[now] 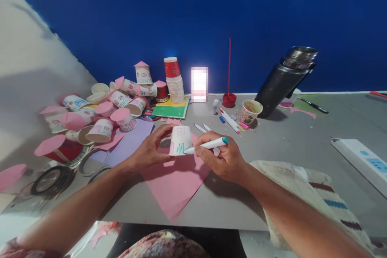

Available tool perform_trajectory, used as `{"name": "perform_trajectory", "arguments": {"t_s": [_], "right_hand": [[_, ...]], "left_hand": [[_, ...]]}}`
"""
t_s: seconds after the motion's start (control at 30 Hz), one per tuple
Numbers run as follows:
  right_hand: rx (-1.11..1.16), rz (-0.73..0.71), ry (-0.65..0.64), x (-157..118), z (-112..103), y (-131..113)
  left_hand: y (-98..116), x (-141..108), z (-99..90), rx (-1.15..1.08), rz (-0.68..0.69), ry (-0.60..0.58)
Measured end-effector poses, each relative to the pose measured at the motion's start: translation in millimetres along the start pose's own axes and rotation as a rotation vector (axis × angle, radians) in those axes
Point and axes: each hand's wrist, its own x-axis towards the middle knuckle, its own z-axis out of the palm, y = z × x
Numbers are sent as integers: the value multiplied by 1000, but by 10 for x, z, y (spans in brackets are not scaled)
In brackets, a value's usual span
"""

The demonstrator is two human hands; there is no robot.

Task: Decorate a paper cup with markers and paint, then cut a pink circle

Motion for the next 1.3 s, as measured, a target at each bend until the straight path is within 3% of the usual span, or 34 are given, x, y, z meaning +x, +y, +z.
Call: {"name": "perform_trajectory", "arguments": {"t_s": [0.17, 0.4, 0.5, 0.67, 0.9, 1.3], "right_hand": [[46, 48, 5, 1, -5, -11], [156, 185, 275, 59, -7, 62], [137, 184, 307, 89, 3, 151], [100, 217, 205, 97, -9, 253], [39, 206, -96, 57, -1, 329], [-284, 44, -166, 78, -21, 350]], "left_hand": [[7, 3, 0, -1, -4, 0], [12, 9, -10, -36, -17, -18], [10, 9, -13, -92, -30, -24], [32, 10, -12, -263, -39, -52], [62, 28, 10, -356, -58, -60], [9, -4, -9, -163, -33, -89]]}}
